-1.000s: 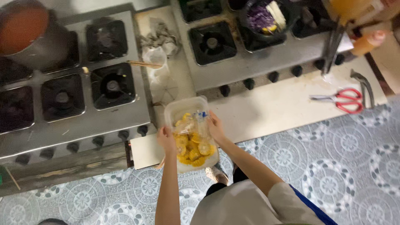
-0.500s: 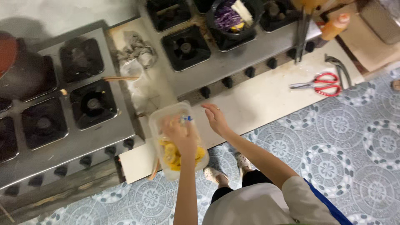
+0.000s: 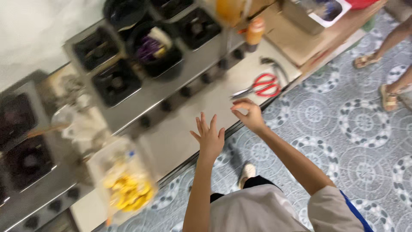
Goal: The person retrieves black bowls from a crate and places them on a countertop. They add corn, shredded purple cabbage, and enoki mushrooms into the bowls, repeating the process for multiple portions. The person also opens a freezer and retrieves packaged items.
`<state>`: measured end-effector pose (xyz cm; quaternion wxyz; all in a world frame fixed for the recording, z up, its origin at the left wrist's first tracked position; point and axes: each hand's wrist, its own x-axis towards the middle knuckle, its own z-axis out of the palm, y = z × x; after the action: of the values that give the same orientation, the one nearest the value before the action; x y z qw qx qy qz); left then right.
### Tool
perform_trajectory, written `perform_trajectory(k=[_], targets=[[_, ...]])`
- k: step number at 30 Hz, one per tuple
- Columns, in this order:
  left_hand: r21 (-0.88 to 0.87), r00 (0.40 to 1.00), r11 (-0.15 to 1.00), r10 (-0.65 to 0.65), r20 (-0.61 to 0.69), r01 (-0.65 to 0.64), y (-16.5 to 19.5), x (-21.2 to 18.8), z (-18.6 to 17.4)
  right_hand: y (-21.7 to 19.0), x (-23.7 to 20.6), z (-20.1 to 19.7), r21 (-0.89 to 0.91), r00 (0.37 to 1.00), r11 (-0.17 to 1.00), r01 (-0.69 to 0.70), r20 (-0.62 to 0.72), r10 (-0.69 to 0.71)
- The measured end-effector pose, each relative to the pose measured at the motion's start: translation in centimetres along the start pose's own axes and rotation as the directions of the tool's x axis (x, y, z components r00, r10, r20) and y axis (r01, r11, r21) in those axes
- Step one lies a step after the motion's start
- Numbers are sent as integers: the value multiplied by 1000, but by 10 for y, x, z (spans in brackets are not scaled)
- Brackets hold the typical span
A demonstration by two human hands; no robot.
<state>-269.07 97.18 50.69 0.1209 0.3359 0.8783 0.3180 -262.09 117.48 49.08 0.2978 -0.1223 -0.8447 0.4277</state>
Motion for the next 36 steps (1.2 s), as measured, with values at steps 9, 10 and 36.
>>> perform_trajectory(k=[9,10,36], targets=[[-176,990,978,124,62,-111,132,79,136,106,7,-184,-90,937,933,-348,-4,350],[-176,986,973,161,41,-151,144,88,147,112,12,-197,-155,890,878,-452,-11,456],[-183,997,980,78,-15,-79,306,421,295,366,343,-351,-373,938,872,318,256,-233]])
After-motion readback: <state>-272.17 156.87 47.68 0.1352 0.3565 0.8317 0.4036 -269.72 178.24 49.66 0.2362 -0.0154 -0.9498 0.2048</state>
